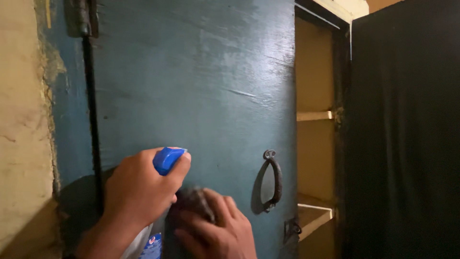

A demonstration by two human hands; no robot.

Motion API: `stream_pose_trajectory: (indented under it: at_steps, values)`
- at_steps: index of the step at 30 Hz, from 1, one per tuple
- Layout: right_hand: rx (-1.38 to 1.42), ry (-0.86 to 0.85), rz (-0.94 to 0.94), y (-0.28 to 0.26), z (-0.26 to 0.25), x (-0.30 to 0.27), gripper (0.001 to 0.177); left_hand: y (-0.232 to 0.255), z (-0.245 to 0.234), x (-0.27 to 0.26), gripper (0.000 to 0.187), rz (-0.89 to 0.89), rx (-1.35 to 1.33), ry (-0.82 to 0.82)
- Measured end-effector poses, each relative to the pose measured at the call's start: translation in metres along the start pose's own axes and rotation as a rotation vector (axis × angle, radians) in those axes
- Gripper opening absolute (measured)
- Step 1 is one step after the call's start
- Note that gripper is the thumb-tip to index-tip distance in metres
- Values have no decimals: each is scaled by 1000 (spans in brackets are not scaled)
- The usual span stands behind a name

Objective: The person sprays a cleaning solution onto a teal-colored door and wipes the surface with a cloth. The person repeatedly sprays and wipes the same area around the door handle and lower edge.

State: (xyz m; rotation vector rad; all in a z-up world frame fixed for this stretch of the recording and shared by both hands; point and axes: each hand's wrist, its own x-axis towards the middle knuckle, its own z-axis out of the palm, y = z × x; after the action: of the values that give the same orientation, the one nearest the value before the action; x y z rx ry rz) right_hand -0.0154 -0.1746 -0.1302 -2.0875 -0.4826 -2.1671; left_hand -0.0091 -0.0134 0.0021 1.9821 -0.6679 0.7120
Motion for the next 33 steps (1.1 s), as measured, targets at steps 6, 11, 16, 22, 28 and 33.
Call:
stream_pose_trajectory:
  at_steps: [6,11,16,22,28,33]
  values:
    - [-28,149,459,22,-8,-2,31,0,-4,-1,49,11,-21,-36]
    - [-77,302,654,1,12,15,42,-2,-1,-3,44,21,-53,-20]
    - [25,19,232,-20,13,22,48,-3,0,1,45,64,15,18]
    - [31,80,348,10,3,16,47,-13,-5,9,39,-33,-162,-149]
    - [-91,133,240,24,26,14,66,-34,-19,33,36,-6,-430,-150]
    - [51,-35,48,21,26,10,75,-37,-11,37,40,-41,-447,-194]
